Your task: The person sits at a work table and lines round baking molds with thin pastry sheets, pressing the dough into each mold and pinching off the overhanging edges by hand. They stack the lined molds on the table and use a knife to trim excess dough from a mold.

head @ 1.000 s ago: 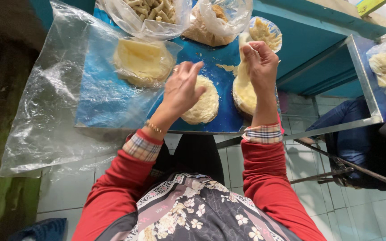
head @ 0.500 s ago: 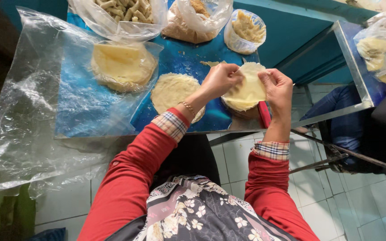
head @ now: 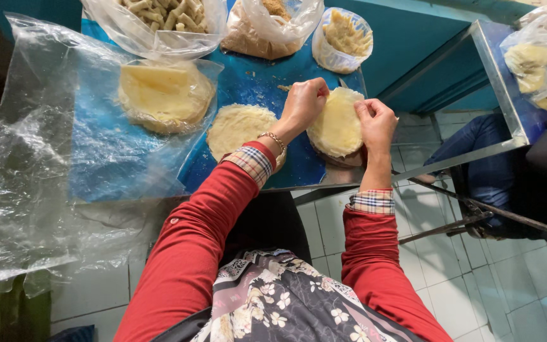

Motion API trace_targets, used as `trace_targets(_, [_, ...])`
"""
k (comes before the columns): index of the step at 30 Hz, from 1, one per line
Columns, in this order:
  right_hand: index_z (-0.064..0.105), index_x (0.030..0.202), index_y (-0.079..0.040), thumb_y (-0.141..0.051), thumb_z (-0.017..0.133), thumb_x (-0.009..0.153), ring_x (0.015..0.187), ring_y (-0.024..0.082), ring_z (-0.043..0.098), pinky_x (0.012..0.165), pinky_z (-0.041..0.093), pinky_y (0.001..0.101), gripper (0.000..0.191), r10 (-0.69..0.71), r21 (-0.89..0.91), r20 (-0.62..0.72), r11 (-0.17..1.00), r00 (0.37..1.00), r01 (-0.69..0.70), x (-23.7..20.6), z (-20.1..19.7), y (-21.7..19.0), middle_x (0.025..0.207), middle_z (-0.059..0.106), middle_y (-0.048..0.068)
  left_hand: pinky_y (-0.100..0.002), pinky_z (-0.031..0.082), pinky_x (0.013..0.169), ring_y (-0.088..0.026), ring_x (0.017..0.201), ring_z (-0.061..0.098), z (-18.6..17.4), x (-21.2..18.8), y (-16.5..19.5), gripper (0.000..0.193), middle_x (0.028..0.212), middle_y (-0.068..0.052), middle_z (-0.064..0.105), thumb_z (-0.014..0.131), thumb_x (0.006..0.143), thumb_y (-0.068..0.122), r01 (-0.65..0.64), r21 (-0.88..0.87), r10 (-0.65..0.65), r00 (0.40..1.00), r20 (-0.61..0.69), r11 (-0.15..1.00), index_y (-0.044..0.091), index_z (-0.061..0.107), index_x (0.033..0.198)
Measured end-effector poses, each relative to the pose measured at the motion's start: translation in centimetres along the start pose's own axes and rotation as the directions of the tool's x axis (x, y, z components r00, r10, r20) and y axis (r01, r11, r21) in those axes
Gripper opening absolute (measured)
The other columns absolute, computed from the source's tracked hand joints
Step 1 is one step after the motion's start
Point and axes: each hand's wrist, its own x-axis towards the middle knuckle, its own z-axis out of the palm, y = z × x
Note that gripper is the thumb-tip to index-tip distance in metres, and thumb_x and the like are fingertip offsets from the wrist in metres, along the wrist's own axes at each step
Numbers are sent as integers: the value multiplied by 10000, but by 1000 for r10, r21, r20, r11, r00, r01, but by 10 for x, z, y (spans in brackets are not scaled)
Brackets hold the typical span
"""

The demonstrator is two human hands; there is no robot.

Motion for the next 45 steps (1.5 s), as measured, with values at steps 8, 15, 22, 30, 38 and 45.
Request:
trace_targets(8, [735, 1129, -59, -149, 840, 896, 708, 62, 602, 616, 517, 253, 271, -8, 92, 9, 996, 1000, 8, -16, -12, 2, 867, 687, 8, -464, 537, 853, -393, 984, 670, 1, -5, -2, 271, 998, -198, 696, 706, 789, 55, -34, 79, 28, 997, 75, 996, 36, 634, 1050])
trace_targets(15, [718, 1140, -78, -65, 851, 842, 741, 58, 628, 612, 549, 247, 327, 61, 259, -15, 964, 998, -55, -44, -17, 2, 1046, 654, 17, -462, 519, 992, -403, 1164, 590, -5, -36, 4, 375, 1229, -192, 584, 650, 827, -21, -126, 137, 103, 981, 162, 983, 63, 643, 1192])
trace_targets(22, [749, 1103, -89, -40, 881, 826, 752, 126, 628, 681, 553, 279, 311, -140, -17, -87, 990, 986, 139, -62, -18, -9, 1098, 594, 63, -462, 503, 890, -364, 1193, 553, -16, -59, 14, 190, 1234, -177, 598, 687, 753, 60, -360, 388, 266, 924, 276, 849, 100, 733, 932])
trace_targets(30, [740, 1091, -93, -37, 788, 936, 966, 192, 645, 731, 556, 317, 171, -308, -143, -143, 947, 941, 288, -93, -21, -84, 1138, 645, 87, -457, 528, 859, -350, 1066, 638, -93, -101, 39, 153, 1137, -127, 667, 684, 857, 92, -295, 298, 269, 955, 125, 908, 102, 739, 999])
trace_targets(38, [761, 966, -135, -153, 825, 818, 912, 268, 643, 820, 528, 392, 163, -688, 153, 494, 671, 531, 726, -138, 36, -167, 989, 722, 25, -419, 555, 730, -328, 826, 706, -217, -163, 41, 108, 1015, -126, 691, 674, 971, 76, 46, 170, -11, 979, -205, 984, 81, 716, 1071])
trace_targets(45, [740, 937, -136, -123, 795, 831, 950, 243, 674, 811, 554, 370, 120, -665, 164, 558, 674, 496, 720, -127, 33, -169, 996, 712, 16, -426, 542, 791, -335, 917, 674, -209, -197, 27, 87, 992, -112, 685, 719, 904, 79, -76, 244, 87, 996, -35, 967, 91, 730, 989])
